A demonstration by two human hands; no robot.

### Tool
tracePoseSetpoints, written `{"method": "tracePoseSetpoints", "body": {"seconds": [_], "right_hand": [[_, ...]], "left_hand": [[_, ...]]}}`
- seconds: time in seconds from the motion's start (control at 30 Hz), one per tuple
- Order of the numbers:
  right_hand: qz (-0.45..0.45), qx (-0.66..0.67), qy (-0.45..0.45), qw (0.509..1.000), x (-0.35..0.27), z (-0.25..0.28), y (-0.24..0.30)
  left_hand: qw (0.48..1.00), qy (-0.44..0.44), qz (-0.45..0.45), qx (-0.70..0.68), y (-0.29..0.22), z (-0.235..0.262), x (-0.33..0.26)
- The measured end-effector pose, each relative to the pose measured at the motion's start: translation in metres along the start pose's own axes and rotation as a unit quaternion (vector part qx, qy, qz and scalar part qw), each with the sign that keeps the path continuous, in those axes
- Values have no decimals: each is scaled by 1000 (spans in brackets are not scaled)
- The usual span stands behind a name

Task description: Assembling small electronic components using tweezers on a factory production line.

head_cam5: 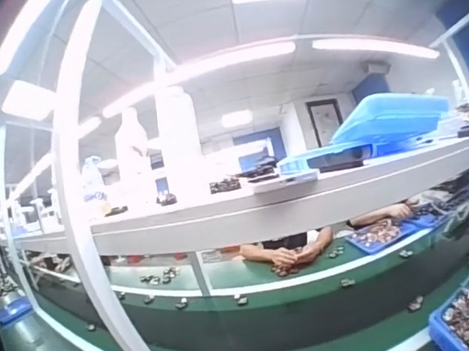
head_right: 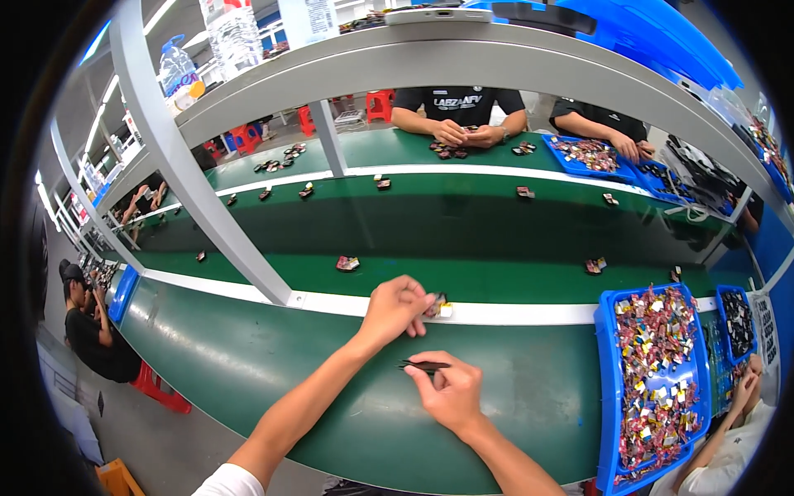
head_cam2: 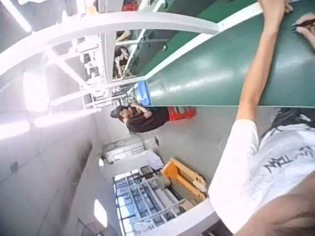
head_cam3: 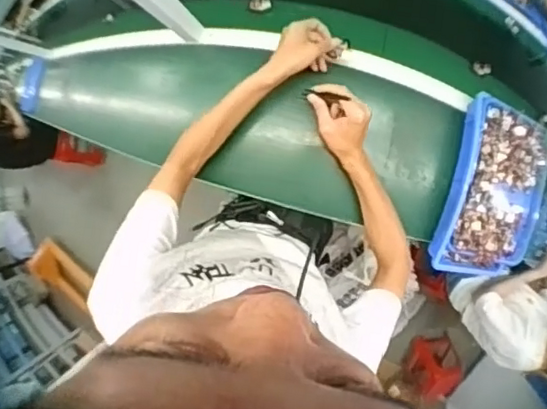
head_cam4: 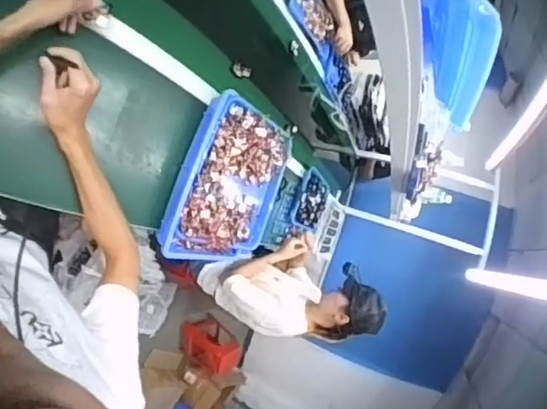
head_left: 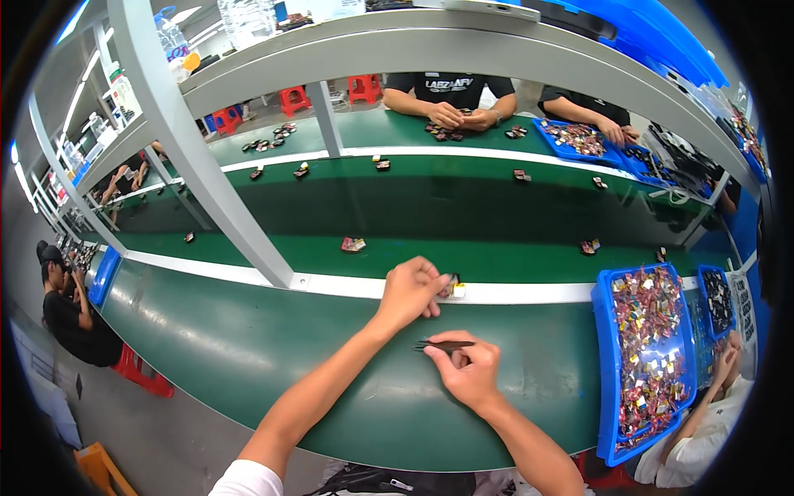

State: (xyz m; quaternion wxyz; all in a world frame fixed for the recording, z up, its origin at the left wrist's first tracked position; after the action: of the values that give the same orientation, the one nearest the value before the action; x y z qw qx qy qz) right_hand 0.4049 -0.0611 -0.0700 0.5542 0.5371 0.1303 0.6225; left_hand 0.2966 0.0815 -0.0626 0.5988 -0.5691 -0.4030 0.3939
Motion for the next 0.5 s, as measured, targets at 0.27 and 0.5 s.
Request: {"method": "tracePoseSetpoints", "body": {"seconds": [0.27, 0.5], "right_hand": [[-152, 190, 17, 970, 3, -1, -8], [-133, 183, 14, 974, 2, -3, -5]], "left_hand": [[995, -30, 59, -71, 13, 46, -84], [997, -24, 17, -69, 13, 52, -95]]}}
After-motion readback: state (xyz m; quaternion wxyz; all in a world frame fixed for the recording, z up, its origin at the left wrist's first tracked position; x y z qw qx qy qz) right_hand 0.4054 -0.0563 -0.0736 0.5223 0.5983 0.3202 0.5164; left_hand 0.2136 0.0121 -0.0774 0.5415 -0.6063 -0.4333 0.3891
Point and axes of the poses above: each hand's wrist, its own x-axis towards the middle knuckle, its own z-axis out of the back of the hand, y = z × x, the point moved 5 cm from there along x, towards the middle knuckle, and after that the axes turned 9 degrees about -x, right-handed, at the moved point
